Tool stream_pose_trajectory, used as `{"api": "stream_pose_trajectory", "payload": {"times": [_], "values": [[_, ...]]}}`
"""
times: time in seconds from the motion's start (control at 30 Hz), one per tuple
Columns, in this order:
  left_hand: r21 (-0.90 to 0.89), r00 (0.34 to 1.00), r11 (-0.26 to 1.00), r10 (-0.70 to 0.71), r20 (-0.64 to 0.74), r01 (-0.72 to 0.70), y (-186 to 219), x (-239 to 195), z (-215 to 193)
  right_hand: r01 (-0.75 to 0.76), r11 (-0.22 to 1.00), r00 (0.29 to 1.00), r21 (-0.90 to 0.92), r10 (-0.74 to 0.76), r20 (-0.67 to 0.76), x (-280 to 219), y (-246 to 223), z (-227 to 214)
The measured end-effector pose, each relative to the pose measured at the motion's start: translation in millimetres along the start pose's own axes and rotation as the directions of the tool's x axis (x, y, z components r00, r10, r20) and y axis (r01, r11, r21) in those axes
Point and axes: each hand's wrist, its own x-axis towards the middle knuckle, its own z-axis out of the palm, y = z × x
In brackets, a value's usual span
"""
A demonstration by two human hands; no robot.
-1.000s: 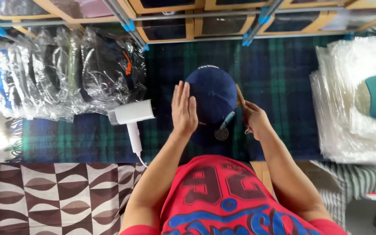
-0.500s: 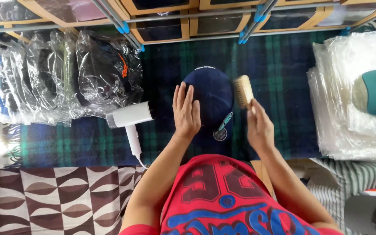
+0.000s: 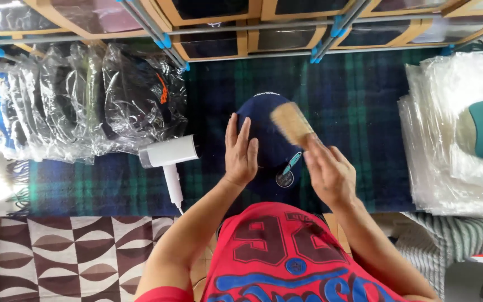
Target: The person cleans a blue and yellow baseball cap by brushing the inside and outside with a wooden brush. They then use a white hairdryer to dry the cap, moving it around the surface while holding the cap with their other hand.
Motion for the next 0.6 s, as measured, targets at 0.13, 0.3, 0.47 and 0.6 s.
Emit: {"api": "stream_pose_trajectory", "payload": {"times": [0.13,0.3,0.47,0.6], "values": [[-0.007,0.998,0.998,-0.069,0.006,0.069,-2,-7,5,0.162,0.949,0.984,-0.272,-0.136,0.111,46,19,11],[0.001,0.992,0.992,-0.123,-0.022,0.123,-2,-8,10,0.209,0.94,0.967,-0.269,-0.159,0.198,79,2,-5],[-0.012,0.987,0.987,-0.158,-0.024,0.158,-4,-12,13,0.128,0.988,0.962,-0.09,-0.102,0.255,69,46,31],[-0.013,0.985,0.985,-0.171,-0.036,0.17,3,-11,11,-0.264,0.944,0.854,-0.197,0.324,0.408,28,119,61]]}}
